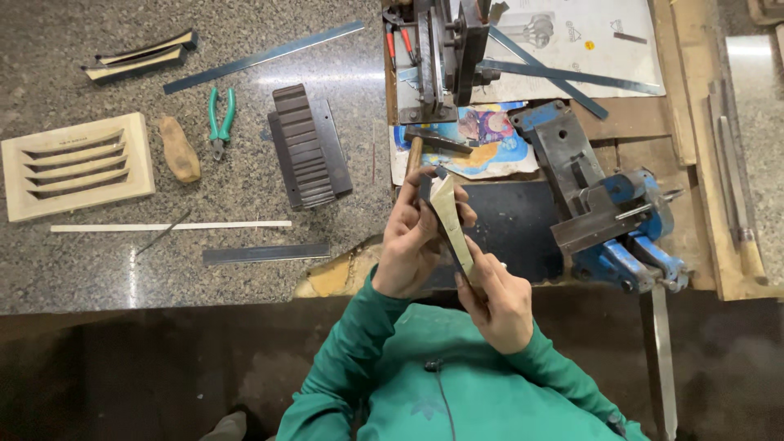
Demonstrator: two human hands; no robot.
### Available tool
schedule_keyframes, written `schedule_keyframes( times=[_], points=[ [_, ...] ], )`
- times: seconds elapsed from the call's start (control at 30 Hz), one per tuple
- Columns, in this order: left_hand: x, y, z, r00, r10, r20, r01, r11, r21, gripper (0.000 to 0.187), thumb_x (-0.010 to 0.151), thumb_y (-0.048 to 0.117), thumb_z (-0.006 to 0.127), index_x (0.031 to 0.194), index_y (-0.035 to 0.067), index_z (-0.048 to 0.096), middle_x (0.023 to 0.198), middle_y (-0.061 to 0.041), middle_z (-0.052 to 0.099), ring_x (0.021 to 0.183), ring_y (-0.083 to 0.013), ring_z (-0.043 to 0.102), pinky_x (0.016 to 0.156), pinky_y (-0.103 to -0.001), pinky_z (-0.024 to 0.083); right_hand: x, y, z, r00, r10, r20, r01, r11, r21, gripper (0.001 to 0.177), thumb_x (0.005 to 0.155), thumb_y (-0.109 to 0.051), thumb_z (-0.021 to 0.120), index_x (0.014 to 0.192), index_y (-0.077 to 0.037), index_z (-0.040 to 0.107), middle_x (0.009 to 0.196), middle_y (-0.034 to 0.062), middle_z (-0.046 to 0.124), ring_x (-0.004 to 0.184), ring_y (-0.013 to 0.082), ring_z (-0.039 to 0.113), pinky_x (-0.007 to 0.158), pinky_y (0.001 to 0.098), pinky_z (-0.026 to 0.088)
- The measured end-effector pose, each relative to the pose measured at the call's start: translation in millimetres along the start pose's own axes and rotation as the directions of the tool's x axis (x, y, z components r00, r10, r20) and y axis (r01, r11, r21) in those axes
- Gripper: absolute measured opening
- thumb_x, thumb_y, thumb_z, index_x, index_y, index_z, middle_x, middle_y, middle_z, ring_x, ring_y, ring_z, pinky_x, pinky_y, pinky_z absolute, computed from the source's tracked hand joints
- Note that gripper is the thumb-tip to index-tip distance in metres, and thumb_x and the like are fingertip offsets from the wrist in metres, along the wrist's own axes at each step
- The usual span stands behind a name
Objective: The person repeatedly hammers a small wooden piece against a metal anvil to shape it, then uses a bandsaw to trim the edges. The person inspects the piece between steps and continues the cycle of hammering and cutting.
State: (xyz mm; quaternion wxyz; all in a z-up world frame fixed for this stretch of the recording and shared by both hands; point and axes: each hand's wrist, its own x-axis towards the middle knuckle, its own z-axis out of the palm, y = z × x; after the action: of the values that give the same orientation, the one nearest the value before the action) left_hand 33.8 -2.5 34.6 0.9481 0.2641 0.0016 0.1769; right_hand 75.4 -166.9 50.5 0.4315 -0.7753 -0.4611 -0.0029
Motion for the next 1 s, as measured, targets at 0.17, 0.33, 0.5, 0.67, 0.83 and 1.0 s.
schedule_keyframes(
  times=[0.17,0.33,0.5,0.67,0.83,1.0],
  points=[
    [-13.3,-28.1,-0.4,1.0,0.009,0.009,-0.009,1.0,0.017,0.057,0.109,0.025,0.065,0.155,0.006,0.037,0.128,-0.011,0.059,0.11,-0.0217,0.063,0.096,-0.036,0.055,-9.1,7.5,-2.0,0.998,-0.041,-0.051,0.041,0.999,-0.013,0.055,0.09,0.002,0.071,0.143,0.004,0.053,0.086,0.0132,0.061,0.06,0.0265,0.061,0.057,0.0362,0.049],
    [-15.2,-35.9,5.8,0.999,0.031,0.011,-0.032,0.999,0.018,0.057,0.109,0.024,0.063,0.156,0.008,0.035,0.122,-0.01,0.058,0.109,-0.0202,0.062,0.098,-0.035,0.054,-20.9,23.7,-8.4,1.0,-0.025,0.007,0.024,0.997,0.078,0.058,0.088,-0.001,0.072,0.143,0.005,0.053,0.091,0.0137,0.064,0.068,0.0257,0.064,0.061,0.0349,0.053],
    [-8.6,-45.2,11.6,1.0,0.005,-0.012,-0.005,1.0,-0.007,0.052,0.108,0.027,0.059,0.152,0.014,0.036,0.121,-0.012,0.059,0.103,-0.0204,0.063,0.094,-0.034,0.055,-39.4,65.7,-23.6,0.846,0.333,0.417,-0.533,0.501,0.681,0.039,0.097,-0.006,0.067,0.133,0.007,0.06,0.109,0.0072,0.068,0.096,0.0122,0.063,0.084,0.0298,0.053],
    [-19.1,-75.6,5.3,0.99,-0.125,-0.065,0.125,0.992,-0.009,0.032,0.105,0.025,0.061,0.125,0.006,0.044,0.13,-0.01,0.06,0.11,-0.0185,0.064,0.094,-0.033,0.054,-61.5,121.3,-19.2,0.649,0.334,0.684,-0.734,0.037,0.679,0.032,0.085,0.004,0.072,0.116,0.004,0.065,0.103,0.0067,0.067,0.091,0.0138,0.066,0.082,0.0303,0.057],
    [-38.1,-96.1,-11.3,0.967,-0.222,-0.129,0.219,0.975,-0.041,0.036,0.108,0.023,0.063,0.135,0.002,0.05,0.111,-0.009,0.063,0.099,-0.0184,0.065,0.088,-0.033,0.055,-89.1,159.7,-0.6,0.552,0.267,0.79,-0.814,-0.031,0.58,0.024,0.08,0.012,0.074,0.101,0.005,0.065,0.095,0.0078,0.069,0.086,0.0167,0.068,0.081,0.0317,0.058],
    [-43.3,-105.4,-27.0,0.938,-0.257,-0.234,0.262,0.965,-0.009,0.037,0.105,0.019,0.058,0.138,0.004,0.05,0.095,-0.006,0.065,0.081,-0.0155,0.066,0.072,-0.029,0.056,-92.5,175.1,16.1,0.437,0.291,0.851,-0.865,-0.124,0.487,0.026,0.082,0.003,0.073,0.108,0.0,0.069,0.093,0.0043,0.07,0.083,0.0136,0.067,0.078,0.0289,0.056]
  ],
)
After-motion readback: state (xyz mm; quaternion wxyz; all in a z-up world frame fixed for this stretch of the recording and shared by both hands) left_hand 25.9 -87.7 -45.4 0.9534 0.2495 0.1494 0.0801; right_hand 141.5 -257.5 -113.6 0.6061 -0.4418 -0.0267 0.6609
